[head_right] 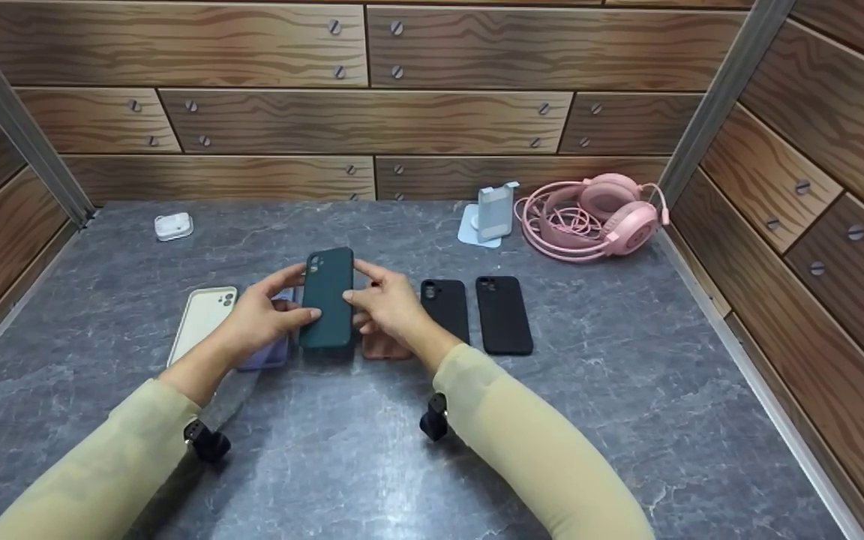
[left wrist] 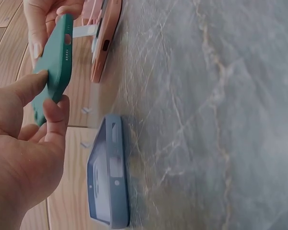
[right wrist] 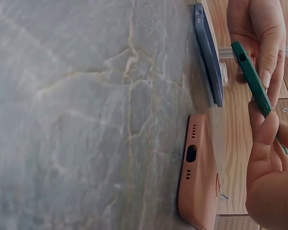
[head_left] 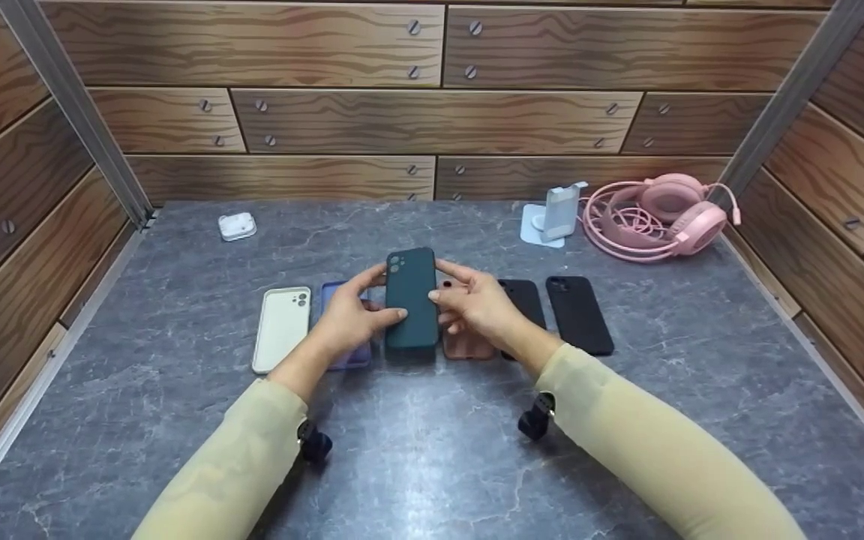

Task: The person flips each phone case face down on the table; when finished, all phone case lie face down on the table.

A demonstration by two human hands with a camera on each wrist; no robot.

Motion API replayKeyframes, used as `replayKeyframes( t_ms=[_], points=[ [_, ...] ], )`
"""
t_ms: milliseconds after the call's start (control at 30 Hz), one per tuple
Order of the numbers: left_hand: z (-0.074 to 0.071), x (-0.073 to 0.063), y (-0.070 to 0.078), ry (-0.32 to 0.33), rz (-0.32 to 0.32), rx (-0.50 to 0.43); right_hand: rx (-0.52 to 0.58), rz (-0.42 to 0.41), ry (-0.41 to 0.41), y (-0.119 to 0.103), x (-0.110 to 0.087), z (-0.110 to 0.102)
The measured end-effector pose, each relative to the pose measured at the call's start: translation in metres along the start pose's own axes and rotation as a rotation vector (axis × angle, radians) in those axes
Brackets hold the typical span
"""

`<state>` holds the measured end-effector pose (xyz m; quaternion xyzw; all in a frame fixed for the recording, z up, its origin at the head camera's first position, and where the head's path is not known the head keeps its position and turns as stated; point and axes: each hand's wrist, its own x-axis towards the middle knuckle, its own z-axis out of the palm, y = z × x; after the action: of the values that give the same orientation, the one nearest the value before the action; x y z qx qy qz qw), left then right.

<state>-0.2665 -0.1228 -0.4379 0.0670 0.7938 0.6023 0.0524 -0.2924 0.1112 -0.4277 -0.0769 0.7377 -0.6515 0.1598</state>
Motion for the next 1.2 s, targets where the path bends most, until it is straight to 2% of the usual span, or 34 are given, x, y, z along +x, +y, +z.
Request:
replayKeyframes(
  t_ms=[433, 633, 833, 1200],
  points=[
    [-0.003, 0.000, -0.003, 0.018, 0.011, 0.004, -0.081, -0.011, 0.053, 0.003, 0.004, 0.005],
    [-0.002, 0.000, -0.006, 0.030, 0.019, 0.046, -0.155, -0.017, 0.051, 0.004, 0.004, 0.006],
    [-0.002, -0.001, -0.009, 0.038, 0.016, 0.064, -0.176, -0.006, 0.044, 0.004, 0.005, 0.007],
    [-0.001, 0.002, -0.016, 0.036, 0.012, 0.055, -0.312, -0.057, 0.065, 0.006, 0.010, 0.008]
  ],
)
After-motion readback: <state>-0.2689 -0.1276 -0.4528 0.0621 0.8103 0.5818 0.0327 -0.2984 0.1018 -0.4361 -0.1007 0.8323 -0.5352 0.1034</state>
